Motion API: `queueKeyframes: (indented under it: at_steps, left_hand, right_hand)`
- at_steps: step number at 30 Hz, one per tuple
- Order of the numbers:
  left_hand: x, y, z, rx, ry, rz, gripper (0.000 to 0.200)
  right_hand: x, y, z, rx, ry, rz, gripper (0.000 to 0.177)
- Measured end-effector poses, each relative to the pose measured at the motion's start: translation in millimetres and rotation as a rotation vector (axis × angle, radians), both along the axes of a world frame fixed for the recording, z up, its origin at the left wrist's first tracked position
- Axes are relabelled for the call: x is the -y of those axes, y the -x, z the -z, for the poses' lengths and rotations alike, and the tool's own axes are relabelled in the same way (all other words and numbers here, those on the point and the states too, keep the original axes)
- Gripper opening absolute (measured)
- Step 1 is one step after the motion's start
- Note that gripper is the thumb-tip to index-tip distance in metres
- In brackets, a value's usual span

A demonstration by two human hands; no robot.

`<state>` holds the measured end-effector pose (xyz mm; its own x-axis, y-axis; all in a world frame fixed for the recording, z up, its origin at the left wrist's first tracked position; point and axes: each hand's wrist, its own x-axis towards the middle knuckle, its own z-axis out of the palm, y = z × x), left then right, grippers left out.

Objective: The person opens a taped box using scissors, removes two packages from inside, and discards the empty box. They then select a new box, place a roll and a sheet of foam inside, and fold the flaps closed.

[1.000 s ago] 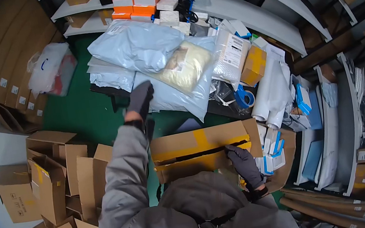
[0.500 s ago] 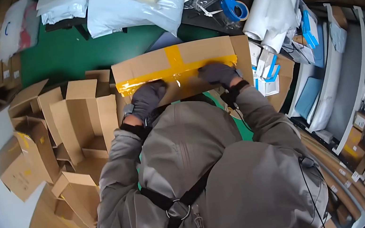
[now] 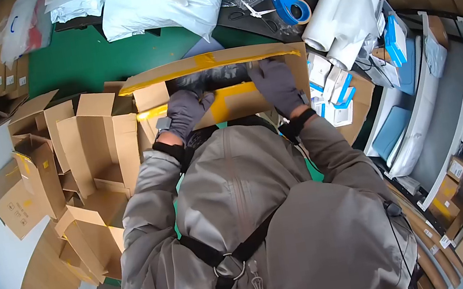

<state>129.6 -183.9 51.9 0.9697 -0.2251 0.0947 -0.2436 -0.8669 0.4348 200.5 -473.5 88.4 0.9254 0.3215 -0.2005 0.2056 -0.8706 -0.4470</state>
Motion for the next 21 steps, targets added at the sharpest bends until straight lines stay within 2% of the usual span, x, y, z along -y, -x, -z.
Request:
queueKeyframes:
  at_steps: [2,4,6,7,8,10,11,12,15,18,20,21]
  left_hand:
    - [4,10,5,-0.502,-0.141,-0.034,0.051]
    - [10,16,-17,-0.598,-0.143,-0.053,0.051]
    - [15,26,-43,-0.774,-0.145,-0.101,0.054]
    - [18,35,-45,-0.776,-0.145,-0.111,0.054]
    - [22,46,-48,-0.755,-0.057,-0.115,0.054]
    - [27,67,-53,-0.708,0.117,-0.124,0.055]
    - [29,73,-55,-0.709,0.116,-0.138,0.055]
    - [30,78,-57,-0.696,0.162,-0.177,0.055]
    - [29,89,-60,-0.685,0.247,-0.268,0.062]
    - [22,90,-69,-0.65,0.233,-0.32,0.062]
    - [13,91,-68,-0.577,0.201,-0.326,0.061]
    - [7,92,-68,-0.497,0.173,-0.312,0.061]
  right_hand:
    - [6,-9,42,0.026,-0.064,0.128,0.04]
    - [12,-21,72,0.029,-0.094,0.191,0.044]
    - [17,-43,95,-0.289,-0.245,0.288,0.041]
    - [18,-53,106,-0.448,-0.32,0.333,0.039]
    - [25,-57,128,-0.455,-0.32,0.324,0.039]
    - [47,-53,194,-0.785,-0.636,0.427,0.043]
    - [46,-55,203,-0.949,-0.793,0.475,0.045]
    - [44,-55,213,-0.958,-0.791,0.463,0.045]
    - [29,-42,216,-0.629,-0.327,0.262,0.051]
    - [53,-2,315,-0.762,-0.219,0.185,0.054]
    - [52,5,335,-0.833,-0.171,0.134,0.056]
    - [49,9,323,-0.936,-0.293,0.186,0.059]
